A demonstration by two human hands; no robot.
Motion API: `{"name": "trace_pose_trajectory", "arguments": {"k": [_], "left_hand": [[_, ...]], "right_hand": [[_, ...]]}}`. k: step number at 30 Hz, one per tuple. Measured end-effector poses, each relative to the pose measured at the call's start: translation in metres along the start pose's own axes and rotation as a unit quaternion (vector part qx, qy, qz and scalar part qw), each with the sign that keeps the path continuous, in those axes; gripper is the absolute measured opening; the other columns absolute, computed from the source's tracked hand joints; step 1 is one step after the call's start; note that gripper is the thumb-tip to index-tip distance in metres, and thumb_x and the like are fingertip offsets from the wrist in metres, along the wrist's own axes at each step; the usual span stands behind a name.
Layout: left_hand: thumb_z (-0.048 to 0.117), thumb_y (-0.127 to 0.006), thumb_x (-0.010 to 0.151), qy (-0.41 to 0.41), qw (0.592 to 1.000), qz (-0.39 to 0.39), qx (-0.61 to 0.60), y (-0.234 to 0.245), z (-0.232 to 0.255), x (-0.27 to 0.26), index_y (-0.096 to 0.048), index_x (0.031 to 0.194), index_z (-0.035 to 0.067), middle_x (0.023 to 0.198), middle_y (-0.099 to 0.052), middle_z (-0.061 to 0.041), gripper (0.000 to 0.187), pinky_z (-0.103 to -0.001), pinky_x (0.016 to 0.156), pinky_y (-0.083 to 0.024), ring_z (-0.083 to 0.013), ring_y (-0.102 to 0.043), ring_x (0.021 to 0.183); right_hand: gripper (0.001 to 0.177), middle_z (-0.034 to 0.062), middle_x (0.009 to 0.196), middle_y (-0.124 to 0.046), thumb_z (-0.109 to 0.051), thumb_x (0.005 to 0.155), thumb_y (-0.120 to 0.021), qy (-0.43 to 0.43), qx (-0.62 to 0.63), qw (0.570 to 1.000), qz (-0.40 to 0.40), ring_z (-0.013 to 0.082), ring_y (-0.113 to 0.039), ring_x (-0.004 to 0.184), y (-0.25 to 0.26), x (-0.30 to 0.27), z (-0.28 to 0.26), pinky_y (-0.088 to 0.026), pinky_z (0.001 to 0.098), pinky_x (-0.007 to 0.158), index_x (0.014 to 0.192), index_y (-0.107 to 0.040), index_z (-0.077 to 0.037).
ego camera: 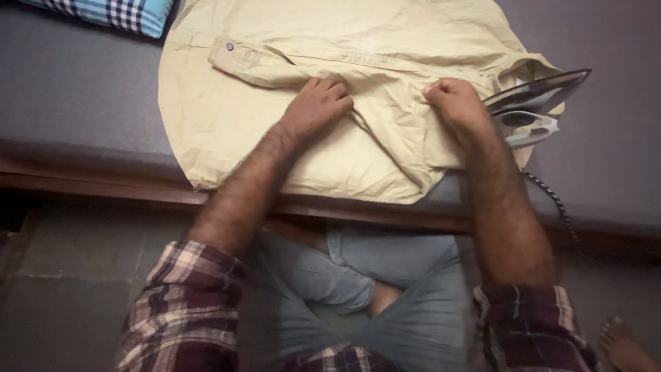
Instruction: The person irons a beige shirt laid out on a bed. They use an electric iron to smooth the fabric, periodically adjusting the shirt's position and sleeves to reach different areas.
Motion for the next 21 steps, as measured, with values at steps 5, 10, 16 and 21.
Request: {"name": "trace_pose_trajectory", "arguments": {"k": [5,10,16,21], "left_hand": [[0.007,-0.068,0.087,0.013,0.999,-0.022,-0.045,0.019,-0.005,-0.027,-0.071,0.101,0.012,0.104,-0.069,-0.009,0.015,-0.043,0.091,-0.051,-0.0301,-0.065,0.103],[0.011,-0.069,0.087,0.026,0.996,-0.037,-0.077,0.040,0.019,-0.051,-0.068,0.094,0.009,0.097,-0.067,-0.010,0.008,-0.045,0.085,-0.049,-0.0307,-0.063,0.095],[0.034,-0.075,0.079,0.079,0.988,-0.074,-0.111,0.045,0.023,-0.051,-0.070,0.084,0.009,0.088,-0.066,-0.013,0.027,-0.047,0.083,-0.044,-0.0336,-0.060,0.091],[0.042,-0.062,0.097,0.362,0.908,0.097,-0.188,0.033,0.005,-0.063,-0.075,0.100,0.016,0.099,-0.070,-0.009,0.030,-0.043,0.094,-0.048,-0.0292,-0.063,0.099]], "right_hand": [[0.020,-0.0009,0.073,-0.056,-0.023,0.102,-0.067,0.057,-0.011,0.994,0.094,0.0099,-0.044,0.062,-0.006,0.009,0.023,-0.037,0.0287,0.052,0.096,-0.067,-0.003],[0.023,0.0196,0.094,-0.071,-0.023,0.094,-0.065,0.059,-0.365,0.925,0.092,0.0357,-0.065,0.089,-0.021,0.023,0.025,-0.049,0.0456,0.078,0.103,-0.074,-0.004],[0.033,0.0181,0.121,-0.071,-0.027,0.096,-0.062,0.221,-0.354,0.907,0.060,0.0360,-0.064,0.117,-0.080,0.010,-0.016,-0.030,0.0548,0.107,0.119,-0.074,-0.006],[0.033,0.0168,0.109,-0.071,-0.035,0.091,-0.070,0.210,-0.363,0.908,0.008,0.0354,-0.064,0.105,-0.125,0.019,-0.039,-0.041,0.0520,0.096,0.113,-0.074,-0.010]]}}
Point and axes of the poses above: each hand's wrist, its own x-axis towards the middle knuckle, its own y-axis out of the back of the hand, z = x × y, the point moved 1 cm from there along x, towards the middle knuckle
